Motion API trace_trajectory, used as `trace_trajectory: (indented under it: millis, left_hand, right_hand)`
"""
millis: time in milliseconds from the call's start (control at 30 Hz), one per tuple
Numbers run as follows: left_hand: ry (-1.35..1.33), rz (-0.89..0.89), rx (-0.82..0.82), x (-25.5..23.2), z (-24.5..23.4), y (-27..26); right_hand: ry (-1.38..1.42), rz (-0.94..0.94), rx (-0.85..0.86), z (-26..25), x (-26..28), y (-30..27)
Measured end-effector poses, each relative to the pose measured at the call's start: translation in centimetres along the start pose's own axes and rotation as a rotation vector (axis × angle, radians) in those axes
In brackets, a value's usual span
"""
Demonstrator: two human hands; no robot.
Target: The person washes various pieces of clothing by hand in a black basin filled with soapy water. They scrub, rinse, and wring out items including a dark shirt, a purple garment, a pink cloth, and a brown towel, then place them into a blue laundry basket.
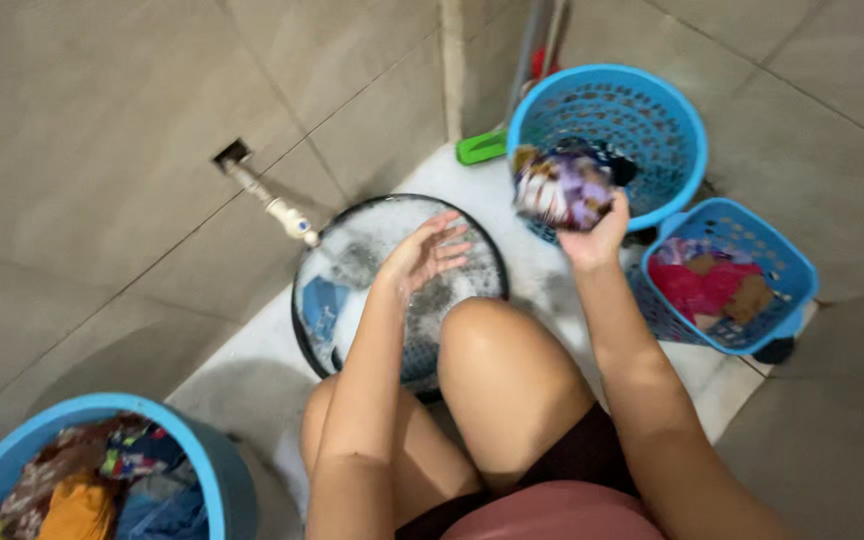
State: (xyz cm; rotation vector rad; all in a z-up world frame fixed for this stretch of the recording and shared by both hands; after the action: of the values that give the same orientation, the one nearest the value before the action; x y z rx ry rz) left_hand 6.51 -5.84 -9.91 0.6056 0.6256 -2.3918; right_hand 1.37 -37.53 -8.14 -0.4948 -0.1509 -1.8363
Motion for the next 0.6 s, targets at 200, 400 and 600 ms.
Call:
trace_trajectory:
  millis: [200, 400, 600]
  left_hand:
    - [0.270, -0.028, -0.202, 2.3, -0.5, 2.1]
    - [0.784, -0.090, -0.380, -0.7, 2.7, 0.7]
    - [1.445, -0.414, -0.382, -2.3, -2.5, -5.9]
  right_hand:
    - [-0.152, 0.047, -0.159, -4.7, 2.8, 2.3]
    - [-0.767, 0.344, 0.269, 0.3, -4.1, 1.7]
    - [-1.764, 0.608, 0.913, 6.3, -21.7, 0.0]
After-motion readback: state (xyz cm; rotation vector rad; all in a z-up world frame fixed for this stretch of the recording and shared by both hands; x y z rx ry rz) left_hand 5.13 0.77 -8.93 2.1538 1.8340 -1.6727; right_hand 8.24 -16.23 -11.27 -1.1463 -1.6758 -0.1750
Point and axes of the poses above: each hand's wrist, its own y-axis towards the middle knuckle, its own z-axis out of the palm, x = y × z, the point moved 2 cm from there along y, towards the middle knuckle, and after that the axes turned 8 degrees about -y, right-handed, at the moved point
